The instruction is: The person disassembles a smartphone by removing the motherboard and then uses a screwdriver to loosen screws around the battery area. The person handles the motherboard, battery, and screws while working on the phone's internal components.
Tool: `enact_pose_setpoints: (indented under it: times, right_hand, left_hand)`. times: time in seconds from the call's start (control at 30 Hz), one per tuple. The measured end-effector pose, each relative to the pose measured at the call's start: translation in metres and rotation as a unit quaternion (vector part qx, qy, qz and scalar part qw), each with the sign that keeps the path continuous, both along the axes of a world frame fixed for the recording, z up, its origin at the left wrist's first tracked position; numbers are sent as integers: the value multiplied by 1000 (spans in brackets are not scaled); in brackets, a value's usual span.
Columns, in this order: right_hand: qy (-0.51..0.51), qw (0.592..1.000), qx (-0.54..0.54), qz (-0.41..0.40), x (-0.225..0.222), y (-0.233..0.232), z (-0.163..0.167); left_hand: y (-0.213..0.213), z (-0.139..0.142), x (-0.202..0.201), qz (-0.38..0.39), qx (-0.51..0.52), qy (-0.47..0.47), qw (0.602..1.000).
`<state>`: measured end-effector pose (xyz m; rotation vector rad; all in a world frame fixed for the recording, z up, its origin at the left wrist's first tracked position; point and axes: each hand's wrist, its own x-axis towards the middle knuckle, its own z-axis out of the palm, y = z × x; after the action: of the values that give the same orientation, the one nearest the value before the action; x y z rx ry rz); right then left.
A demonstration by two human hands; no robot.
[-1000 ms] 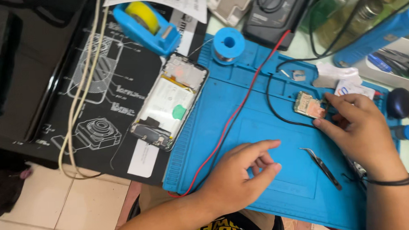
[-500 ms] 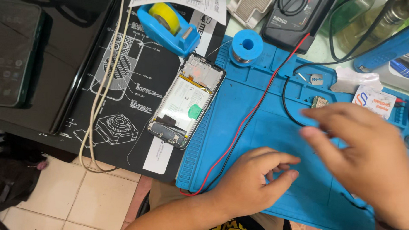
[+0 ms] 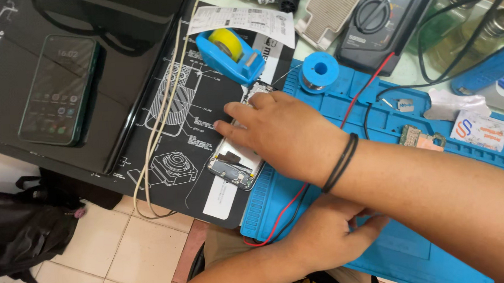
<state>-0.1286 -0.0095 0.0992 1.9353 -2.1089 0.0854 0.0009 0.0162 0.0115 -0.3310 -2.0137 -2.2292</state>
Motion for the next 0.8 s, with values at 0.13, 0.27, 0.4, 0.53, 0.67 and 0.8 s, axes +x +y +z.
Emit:
enact_pose_setpoints:
  times: [0.13, 0.27, 0.4, 0.53, 0.67, 0.8]
  right_hand:
    - [-8, 992, 124, -23, -5, -10, -2]
    - [10, 990, 143, -17, -5, -13, -3]
    - [8, 990, 138, -4, -3, -17, -2]
    - [61, 993, 105, 4, 0, -15, 1]
    - [70, 996, 40, 37, -2, -9, 6]
    - [85, 994, 39, 51, -3, -6, 7]
  left_hand:
    - [0, 0, 1, 14, -49, 3, 999]
    - [1, -1, 1, 12, -55, 1, 998]
    - [3, -2, 0, 3, -51, 1, 999]
    - [4, -3, 0, 14, -38, 8, 999]
    - [5, -3, 0, 17, -33, 29, 999]
    - [5, -4, 1, 22, -46, 24, 998]
